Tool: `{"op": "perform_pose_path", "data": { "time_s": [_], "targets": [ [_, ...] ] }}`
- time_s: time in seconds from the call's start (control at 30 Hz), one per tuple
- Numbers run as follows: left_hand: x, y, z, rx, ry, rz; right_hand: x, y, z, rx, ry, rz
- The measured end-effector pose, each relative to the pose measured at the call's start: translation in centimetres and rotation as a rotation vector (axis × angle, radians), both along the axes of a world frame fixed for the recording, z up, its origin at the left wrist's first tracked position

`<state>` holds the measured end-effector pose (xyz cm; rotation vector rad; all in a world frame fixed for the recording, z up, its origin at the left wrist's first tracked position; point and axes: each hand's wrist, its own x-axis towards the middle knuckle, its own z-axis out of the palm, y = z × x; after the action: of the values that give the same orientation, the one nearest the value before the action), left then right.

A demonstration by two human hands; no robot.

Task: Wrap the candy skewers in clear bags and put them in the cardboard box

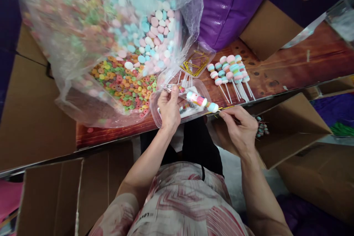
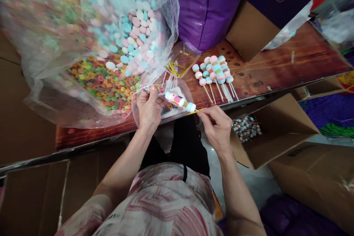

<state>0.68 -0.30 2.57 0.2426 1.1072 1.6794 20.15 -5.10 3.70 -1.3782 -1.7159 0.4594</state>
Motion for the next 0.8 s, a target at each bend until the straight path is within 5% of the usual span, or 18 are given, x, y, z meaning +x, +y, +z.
{"op": "perform_pose_path", "data": {
  "time_s": [0.17,0.57,0.8],
  "targets": [
    [0.3,-0.5,0.4,0.065,0.126,0.048,-1.1,0.0,-0.6,0.013,-0.034,0.061],
    [1.2,-1.4,0.3,0.039,-0.035,-0.168,-4.5,-0.8,-1.1,0.017,0.031,0.021],
    [0.9,-1.1,0.9,-0.014,-0.125,-0.226,-3.7,-1.1,-0.3,-0.384,0.277,0.023]
  ]
}}
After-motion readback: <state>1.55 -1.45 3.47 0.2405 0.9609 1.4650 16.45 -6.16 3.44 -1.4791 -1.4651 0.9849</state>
